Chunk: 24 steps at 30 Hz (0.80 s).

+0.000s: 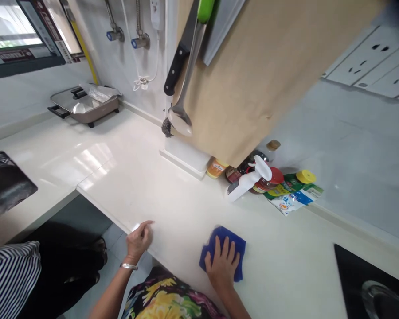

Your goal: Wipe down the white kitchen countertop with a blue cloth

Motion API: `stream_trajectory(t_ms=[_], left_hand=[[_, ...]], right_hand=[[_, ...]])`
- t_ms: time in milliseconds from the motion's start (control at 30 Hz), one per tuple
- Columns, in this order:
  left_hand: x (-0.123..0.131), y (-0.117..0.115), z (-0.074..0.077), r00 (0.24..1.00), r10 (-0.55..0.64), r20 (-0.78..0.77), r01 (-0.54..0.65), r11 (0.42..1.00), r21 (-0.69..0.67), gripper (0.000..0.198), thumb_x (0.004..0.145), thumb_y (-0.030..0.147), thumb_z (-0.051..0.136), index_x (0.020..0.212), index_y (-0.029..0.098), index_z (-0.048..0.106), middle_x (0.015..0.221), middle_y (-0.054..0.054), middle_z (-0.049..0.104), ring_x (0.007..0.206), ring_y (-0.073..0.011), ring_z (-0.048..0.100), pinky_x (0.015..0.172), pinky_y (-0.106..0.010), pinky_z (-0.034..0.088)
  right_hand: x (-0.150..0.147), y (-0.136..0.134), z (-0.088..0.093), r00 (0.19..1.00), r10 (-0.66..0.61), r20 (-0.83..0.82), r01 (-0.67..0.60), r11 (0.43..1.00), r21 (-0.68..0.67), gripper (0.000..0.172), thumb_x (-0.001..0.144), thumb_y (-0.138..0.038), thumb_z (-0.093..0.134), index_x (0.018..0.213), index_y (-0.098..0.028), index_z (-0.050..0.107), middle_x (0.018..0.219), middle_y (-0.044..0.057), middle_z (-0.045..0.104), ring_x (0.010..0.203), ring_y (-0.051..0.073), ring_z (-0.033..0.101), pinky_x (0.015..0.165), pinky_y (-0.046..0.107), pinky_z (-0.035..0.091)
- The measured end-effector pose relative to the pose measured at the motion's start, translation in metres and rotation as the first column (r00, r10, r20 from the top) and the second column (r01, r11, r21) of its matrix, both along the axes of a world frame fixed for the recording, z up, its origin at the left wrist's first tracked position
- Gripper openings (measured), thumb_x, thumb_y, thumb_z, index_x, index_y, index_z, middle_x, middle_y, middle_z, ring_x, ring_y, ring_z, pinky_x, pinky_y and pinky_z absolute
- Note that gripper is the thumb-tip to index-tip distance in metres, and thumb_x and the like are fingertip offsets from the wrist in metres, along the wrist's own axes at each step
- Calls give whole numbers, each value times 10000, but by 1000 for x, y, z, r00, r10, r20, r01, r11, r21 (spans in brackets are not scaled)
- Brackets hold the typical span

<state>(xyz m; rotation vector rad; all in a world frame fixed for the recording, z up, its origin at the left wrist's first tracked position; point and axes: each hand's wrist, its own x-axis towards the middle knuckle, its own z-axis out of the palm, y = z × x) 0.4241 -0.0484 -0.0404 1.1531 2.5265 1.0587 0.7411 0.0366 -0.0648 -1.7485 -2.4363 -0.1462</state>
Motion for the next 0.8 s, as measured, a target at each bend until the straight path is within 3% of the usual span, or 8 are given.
stream_trajectory(t_ms=[133,300,467,600,700,800], left_hand=[[-35,6,6,990,138,-5,-136,984,115,362,877,272,452,1009,165,772,495,36,546,450,-86,441,555,-206,361],[-55,19,5,969,243,54,-248,962,118,377,893,292,432,1009,157,766,484,45,513,447,-86,426,548,-207,359],[-55,16,-4,983,173,57,-176,982,66,366,910,320,446,1001,194,778,493,48,510,466,-85,463,543,-198,353],[-58,14,-4,996,91,-6,-91,996,25,335,923,302,472,1015,231,786,527,35,590,479,-87,523,545,-197,373],[-61,13,-3,999,35,-30,-33,998,59,316,935,276,482,1022,237,783,644,10,705,503,-94,588,558,-197,428],[-63,14,-5,999,7,-43,-3,996,94,281,935,262,513,1042,252,773,837,-12,781,578,-111,669,587,-195,492]], right_hand=[[-29,29,5,999,16,29,-15,999,-41,656,927,-402,357,1528,-140,364,1634,201,201,1508,420,129,1148,680,207],[-92,74,11,999,12,45,-8,996,-92,678,928,-408,344,1546,-131,320,1627,219,205,1500,442,134,1126,711,207],[-170,106,18,992,113,63,-106,988,-108,694,919,-393,388,1558,-140,289,1631,214,198,1496,447,132,1138,697,185],[-233,129,23,969,244,29,-239,962,-132,711,923,-446,412,1564,-168,281,1645,184,182,1507,436,90,1160,680,139],[-281,150,28,928,371,-24,-371,920,-129,715,924,-471,438,1562,-183,291,1648,172,182,1511,429,75,1181,655,101],[-329,174,35,845,529,-73,-534,835,-132,732,913,-475,486,1560,-192,295,1644,172,197,1510,418,94,1194,632,71]])
